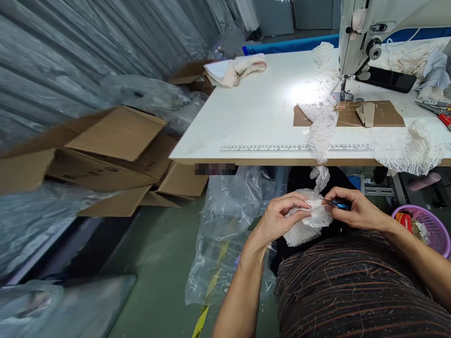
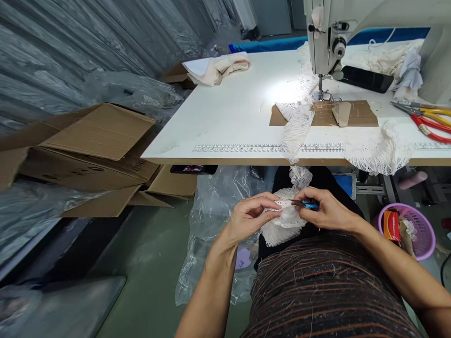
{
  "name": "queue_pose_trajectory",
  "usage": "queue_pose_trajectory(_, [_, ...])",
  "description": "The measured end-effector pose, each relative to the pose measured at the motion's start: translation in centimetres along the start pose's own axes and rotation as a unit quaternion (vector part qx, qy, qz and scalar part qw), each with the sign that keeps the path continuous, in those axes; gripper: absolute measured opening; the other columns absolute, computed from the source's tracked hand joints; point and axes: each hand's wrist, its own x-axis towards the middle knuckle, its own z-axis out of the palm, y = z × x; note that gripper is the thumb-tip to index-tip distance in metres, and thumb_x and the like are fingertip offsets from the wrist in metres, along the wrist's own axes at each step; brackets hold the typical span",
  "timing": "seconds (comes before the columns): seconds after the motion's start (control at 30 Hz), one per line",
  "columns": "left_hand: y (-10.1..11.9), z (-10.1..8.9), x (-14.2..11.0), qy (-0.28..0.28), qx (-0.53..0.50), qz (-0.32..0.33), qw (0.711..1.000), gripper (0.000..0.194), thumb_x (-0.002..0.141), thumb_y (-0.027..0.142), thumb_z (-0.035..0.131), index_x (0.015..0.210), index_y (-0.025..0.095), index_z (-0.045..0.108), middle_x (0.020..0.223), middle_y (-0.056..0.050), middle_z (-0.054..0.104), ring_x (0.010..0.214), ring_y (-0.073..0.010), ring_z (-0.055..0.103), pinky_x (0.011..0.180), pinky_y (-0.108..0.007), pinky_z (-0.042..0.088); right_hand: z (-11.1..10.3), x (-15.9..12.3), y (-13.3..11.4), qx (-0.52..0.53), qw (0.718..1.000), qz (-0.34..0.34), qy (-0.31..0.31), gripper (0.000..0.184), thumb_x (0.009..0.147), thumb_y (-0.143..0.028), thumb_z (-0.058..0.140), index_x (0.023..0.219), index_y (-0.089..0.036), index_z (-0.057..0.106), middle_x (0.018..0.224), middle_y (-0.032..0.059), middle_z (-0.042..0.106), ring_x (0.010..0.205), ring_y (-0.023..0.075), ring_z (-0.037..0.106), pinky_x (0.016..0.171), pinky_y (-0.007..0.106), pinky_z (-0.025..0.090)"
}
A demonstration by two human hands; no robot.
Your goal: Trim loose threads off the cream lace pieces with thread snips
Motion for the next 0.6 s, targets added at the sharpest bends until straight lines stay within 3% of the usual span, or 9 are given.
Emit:
queue_pose_trajectory(0.2, [0.6,0.5,0.1,0.056,-0.059,-0.022,0.996,0.027,0.076,0.045,0.078,0.075,0.018,0.076,0.081,-0.009,0.075,0.074,-0.0185,0.068,0.066,-0.029,0.054,0.4,-0.1,-0.2,0.019,0.999,0.025,0.018,0.019,0.087,-0.035,0.060,0.080,-0.018,0.059,0.070,-0.0005,0.055,0.063,0.0118,0.046,0.059,0.024,0.041])
queue_pose_trajectory(0.47, [1.0,1.0,0.1,0.115,-0.090,-0.033,0.989,0.029,0.070,0.042,0.084,0.067,0.017,0.069,0.075,-0.005,0.073,0.070,-0.0156,0.067,0.065,-0.026,0.053,1.4,0.1,0.0,0.071,0.994,0.061,0.053,0.024,0.081,-0.040,0.065,0.073,-0.018,0.059,0.066,-0.0008,0.054,0.059,0.0114,0.043,0.054,0.025,0.038])
queue_pose_trajectory(0.6, [0.7,1.1,-0.2,0.130,-0.082,-0.054,0.987,0.032,0.068,0.040,0.085,0.077,0.017,0.064,0.074,-0.003,0.073,0.066,-0.0138,0.067,0.062,-0.023,0.051,1.8,0.3,0.3,0.087,0.991,0.069,0.078,0.028,0.077,-0.042,0.070,0.071,-0.018,0.058,0.066,-0.0015,0.053,0.058,0.0105,0.043,0.053,0.024,0.038])
